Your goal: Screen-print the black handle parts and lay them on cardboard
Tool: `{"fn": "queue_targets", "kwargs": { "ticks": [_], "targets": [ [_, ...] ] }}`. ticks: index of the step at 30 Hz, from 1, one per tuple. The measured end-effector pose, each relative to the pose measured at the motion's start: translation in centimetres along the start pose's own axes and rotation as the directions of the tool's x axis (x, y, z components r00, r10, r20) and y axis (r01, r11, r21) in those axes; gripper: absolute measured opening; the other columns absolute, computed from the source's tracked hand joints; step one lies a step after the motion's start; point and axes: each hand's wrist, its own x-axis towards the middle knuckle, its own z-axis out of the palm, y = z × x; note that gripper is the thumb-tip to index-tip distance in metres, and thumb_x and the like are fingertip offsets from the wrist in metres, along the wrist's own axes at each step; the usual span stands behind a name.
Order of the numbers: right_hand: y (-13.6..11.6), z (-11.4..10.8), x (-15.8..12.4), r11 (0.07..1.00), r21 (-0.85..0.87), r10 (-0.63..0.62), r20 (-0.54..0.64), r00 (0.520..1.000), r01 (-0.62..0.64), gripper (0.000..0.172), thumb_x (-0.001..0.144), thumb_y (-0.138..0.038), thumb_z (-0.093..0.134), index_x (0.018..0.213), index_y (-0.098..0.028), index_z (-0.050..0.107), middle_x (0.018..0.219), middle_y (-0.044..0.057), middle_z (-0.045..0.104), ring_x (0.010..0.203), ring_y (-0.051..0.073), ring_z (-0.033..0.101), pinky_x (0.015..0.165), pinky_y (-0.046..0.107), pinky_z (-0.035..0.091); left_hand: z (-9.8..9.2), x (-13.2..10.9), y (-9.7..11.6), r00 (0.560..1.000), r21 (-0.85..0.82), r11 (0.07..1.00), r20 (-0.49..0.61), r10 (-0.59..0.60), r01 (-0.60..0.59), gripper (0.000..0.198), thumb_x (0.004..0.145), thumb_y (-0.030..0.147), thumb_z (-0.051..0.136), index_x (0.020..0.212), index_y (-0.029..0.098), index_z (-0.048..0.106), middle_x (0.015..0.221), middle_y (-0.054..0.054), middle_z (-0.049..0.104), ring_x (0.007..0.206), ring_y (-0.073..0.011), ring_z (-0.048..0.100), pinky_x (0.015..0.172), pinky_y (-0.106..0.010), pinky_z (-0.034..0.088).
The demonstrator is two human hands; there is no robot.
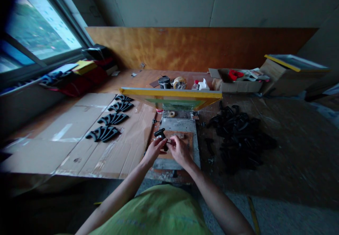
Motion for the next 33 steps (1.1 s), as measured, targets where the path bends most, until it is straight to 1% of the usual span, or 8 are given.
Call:
{"fn": "queue_targets", "kwargs": {
  "ticks": [2, 6, 15, 21, 24, 27, 31, 33],
  "targets": [
    [0.3, -0.6, -0.1, 1.000, -0.006, 0.017, 0.002, 1.000, -0.017, 0.019, 0.089, -0.036, 0.055, 0.101, -0.022, 0.059, 0.089, 0.005, 0.070, 0.082, 0.018, 0.066, 0.076, 0.032, 0.051, -0.2, -0.4, 0.3, 1.000, -0.011, 1.000, -0.011, -0.027, 0.027, 0.046, 0.073, 0.060, 0.065, 0.087, 0.017, 0.059, 0.079, -0.004, 0.066, 0.070, -0.0146, 0.063, 0.057, -0.023, 0.053],
    [0.9, -2.0, -0.2, 0.999, 0.000, 0.038, 0.019, 0.999, -0.038, 0.022, 0.088, -0.038, 0.055, 0.103, -0.022, 0.061, 0.088, 0.005, 0.070, 0.081, 0.018, 0.066, 0.076, 0.032, 0.052, 0.1, -1.6, 1.5, 0.998, -0.037, 0.998, 0.054, -0.041, 0.043, 0.047, 0.073, 0.060, 0.065, 0.087, 0.015, 0.061, 0.077, -0.004, 0.067, 0.061, -0.0109, 0.060, 0.058, -0.021, 0.049],
    [3.2, -5.0, 0.2, 0.994, -0.021, 0.103, 0.046, 0.994, -0.103, 0.027, 0.089, -0.044, 0.053, 0.101, -0.021, 0.063, 0.086, 0.003, 0.068, 0.078, 0.018, 0.065, 0.072, 0.030, 0.049, 1.2, -3.2, 2.6, 0.994, -0.108, 0.994, 0.104, -0.024, 0.035, 0.049, 0.076, 0.061, 0.064, 0.091, 0.015, 0.062, 0.080, -0.005, 0.068, 0.064, -0.0118, 0.061, 0.062, -0.023, 0.050],
    [6.7, -8.2, 1.7, 0.996, 0.001, 0.092, 0.028, 0.995, -0.092, 0.028, 0.086, -0.045, 0.055, 0.096, -0.020, 0.064, 0.086, 0.004, 0.068, 0.078, 0.018, 0.064, 0.074, 0.032, 0.050, 2.3, -2.8, 2.5, 0.994, -0.075, 0.996, 0.101, -0.049, 0.056, 0.051, 0.074, 0.065, 0.063, 0.085, 0.015, 0.059, 0.078, -0.004, 0.066, 0.064, -0.0122, 0.060, 0.062, -0.025, 0.051],
    [10.0, -10.4, 3.4, 0.994, 0.021, 0.107, 0.004, 0.994, -0.107, 0.031, 0.083, -0.046, 0.056, 0.095, -0.018, 0.064, 0.084, 0.006, 0.068, 0.075, 0.018, 0.063, 0.071, 0.033, 0.051, 2.5, -2.2, 1.5, 0.994, -0.065, 0.993, 0.042, -0.097, 0.099, 0.054, 0.071, 0.068, 0.062, 0.082, 0.016, 0.057, 0.074, -0.003, 0.062, 0.064, -0.0126, 0.058, 0.060, -0.026, 0.053],
    [13.6, -12.8, 6.2, 0.988, -0.011, 0.156, -0.038, 0.987, -0.156, 0.031, 0.082, -0.045, 0.055, 0.093, -0.017, 0.064, 0.084, 0.006, 0.068, 0.070, 0.017, 0.063, 0.067, 0.032, 0.051, 2.4, -1.4, 0.1, 0.987, -0.052, 0.989, -0.066, -0.145, 0.141, 0.056, 0.068, 0.070, 0.061, 0.083, 0.016, 0.056, 0.069, 0.001, 0.055, 0.060, -0.0114, 0.053, 0.055, -0.026, 0.052],
    [17.7, -15.5, 11.7, 0.949, -0.176, 0.247, -0.100, 0.964, -0.262, 0.024, 0.082, -0.036, 0.053, 0.093, -0.018, 0.064, 0.082, 0.005, 0.069, 0.069, 0.016, 0.064, 0.067, 0.029, 0.051, 1.9, -0.1, -2.0, 0.966, 0.082, 0.979, -0.197, -0.170, 0.189, 0.060, 0.070, 0.074, 0.053, 0.086, 0.016, 0.057, 0.059, 0.006, 0.042, 0.050, -0.0087, 0.044, 0.046, -0.020, 0.043],
    [19.3, -16.2, 14.9, 0.924, -0.257, 0.259, -0.128, 0.957, -0.284, 0.020, 0.082, -0.030, 0.052, 0.090, -0.018, 0.065, 0.084, 0.005, 0.070, 0.073, 0.016, 0.065, 0.070, 0.029, 0.051, 1.7, 0.3, -2.8, 0.953, 0.186, 0.956, -0.246, -0.178, 0.227, 0.061, 0.073, 0.074, 0.049, 0.090, 0.016, 0.057, 0.060, 0.006, 0.044, 0.050, -0.0093, 0.045, 0.045, -0.020, 0.042]
  ]
}}
